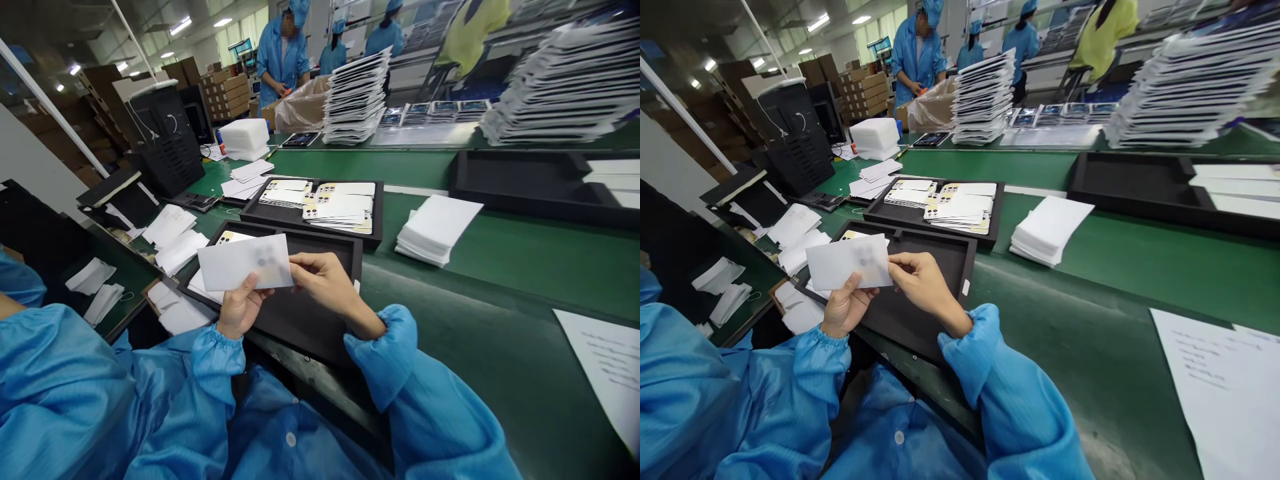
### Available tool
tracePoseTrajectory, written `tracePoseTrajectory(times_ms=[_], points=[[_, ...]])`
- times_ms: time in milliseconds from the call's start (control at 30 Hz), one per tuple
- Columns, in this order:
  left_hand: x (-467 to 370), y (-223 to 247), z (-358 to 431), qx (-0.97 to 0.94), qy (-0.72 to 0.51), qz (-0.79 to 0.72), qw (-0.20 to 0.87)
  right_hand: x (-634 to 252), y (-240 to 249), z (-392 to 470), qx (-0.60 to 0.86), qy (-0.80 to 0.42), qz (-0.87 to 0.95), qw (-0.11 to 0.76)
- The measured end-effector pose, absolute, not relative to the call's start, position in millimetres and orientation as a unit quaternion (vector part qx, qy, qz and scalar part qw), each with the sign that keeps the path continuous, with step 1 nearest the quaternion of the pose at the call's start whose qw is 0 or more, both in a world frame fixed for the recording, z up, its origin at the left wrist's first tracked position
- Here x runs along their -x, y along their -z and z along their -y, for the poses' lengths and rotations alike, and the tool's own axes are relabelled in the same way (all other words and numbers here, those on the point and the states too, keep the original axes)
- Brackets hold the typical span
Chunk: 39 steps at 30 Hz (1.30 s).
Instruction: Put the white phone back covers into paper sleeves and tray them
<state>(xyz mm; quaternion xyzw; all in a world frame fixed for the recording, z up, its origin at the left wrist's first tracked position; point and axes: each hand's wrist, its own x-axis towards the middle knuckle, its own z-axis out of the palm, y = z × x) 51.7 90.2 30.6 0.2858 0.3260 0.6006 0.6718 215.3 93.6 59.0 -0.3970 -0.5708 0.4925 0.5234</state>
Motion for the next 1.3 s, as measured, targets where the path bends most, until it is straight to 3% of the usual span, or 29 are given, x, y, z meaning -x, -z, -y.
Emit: tracePoseTrajectory(times_ms=[200,333,400,567,733,933,1033,1167,1300], points=[[-52.7,-26.2,-90.5,-0.271,-0.593,-0.329,0.683,-224.6,-60.5,-99.2,0.390,-0.557,0.557,0.477],[-62.0,-19.9,-88.5,-0.250,-0.582,-0.348,0.691,-235.7,-55.8,-101.2,0.412,-0.559,0.500,0.517],[-66.0,-16.7,-86.6,-0.253,-0.558,-0.358,0.704,-241.6,-53.0,-102.9,0.430,-0.564,0.475,0.521],[-66.4,-8.8,-73.7,-0.270,-0.488,-0.353,0.751,-242.9,-39.6,-105.8,0.460,-0.572,0.527,0.429],[-37.5,6.5,-47.3,-0.297,-0.410,-0.378,0.775,-230.0,-27.3,-110.0,0.485,-0.591,0.452,0.460],[12.1,27.5,-33.0,-0.271,-0.488,-0.423,0.714,-178.5,-21.9,-128.7,0.453,-0.618,0.446,0.463],[27.1,34.3,-37.4,-0.242,-0.534,-0.436,0.683,-155.3,-11.0,-137.6,0.496,-0.555,0.527,0.410],[38.1,41.7,-46.9,-0.222,-0.574,-0.456,0.643,-148.0,3.2,-150.4,0.577,-0.371,0.658,0.310],[45.7,45.5,-57.6,-0.211,-0.599,-0.464,0.618,-138.1,5.7,-168.4,0.583,-0.338,0.690,0.265]])
